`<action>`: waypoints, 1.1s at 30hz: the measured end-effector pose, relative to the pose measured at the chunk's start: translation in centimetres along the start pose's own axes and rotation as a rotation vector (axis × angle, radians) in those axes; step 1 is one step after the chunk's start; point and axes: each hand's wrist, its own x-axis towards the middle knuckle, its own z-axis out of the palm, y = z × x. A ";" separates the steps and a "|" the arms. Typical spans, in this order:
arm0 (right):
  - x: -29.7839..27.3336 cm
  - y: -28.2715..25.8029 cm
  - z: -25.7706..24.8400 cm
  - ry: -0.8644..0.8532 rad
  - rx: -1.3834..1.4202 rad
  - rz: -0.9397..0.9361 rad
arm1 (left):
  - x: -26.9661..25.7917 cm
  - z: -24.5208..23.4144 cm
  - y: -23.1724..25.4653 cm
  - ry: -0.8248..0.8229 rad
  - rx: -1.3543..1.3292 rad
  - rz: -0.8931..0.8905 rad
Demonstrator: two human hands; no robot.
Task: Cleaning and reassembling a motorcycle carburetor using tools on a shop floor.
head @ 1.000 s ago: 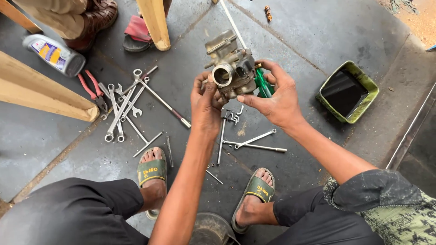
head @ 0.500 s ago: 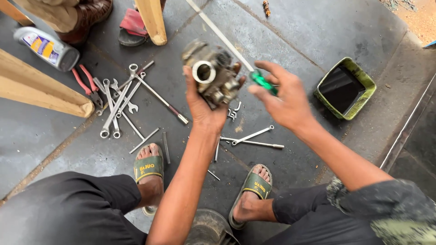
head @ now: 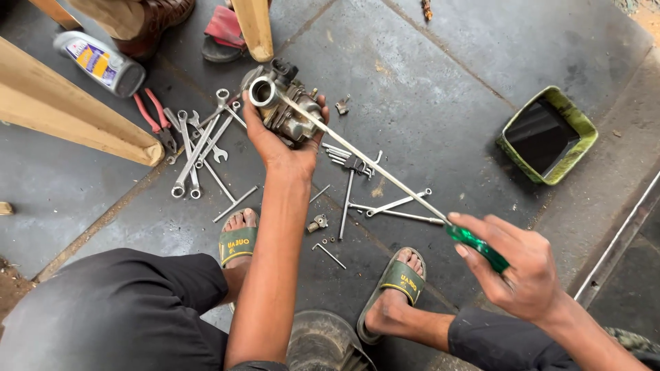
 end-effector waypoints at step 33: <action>-0.6 1.2 -0.4 -0.026 -0.011 -0.028 | -0.2 0.4 1.0 0.071 0.011 0.040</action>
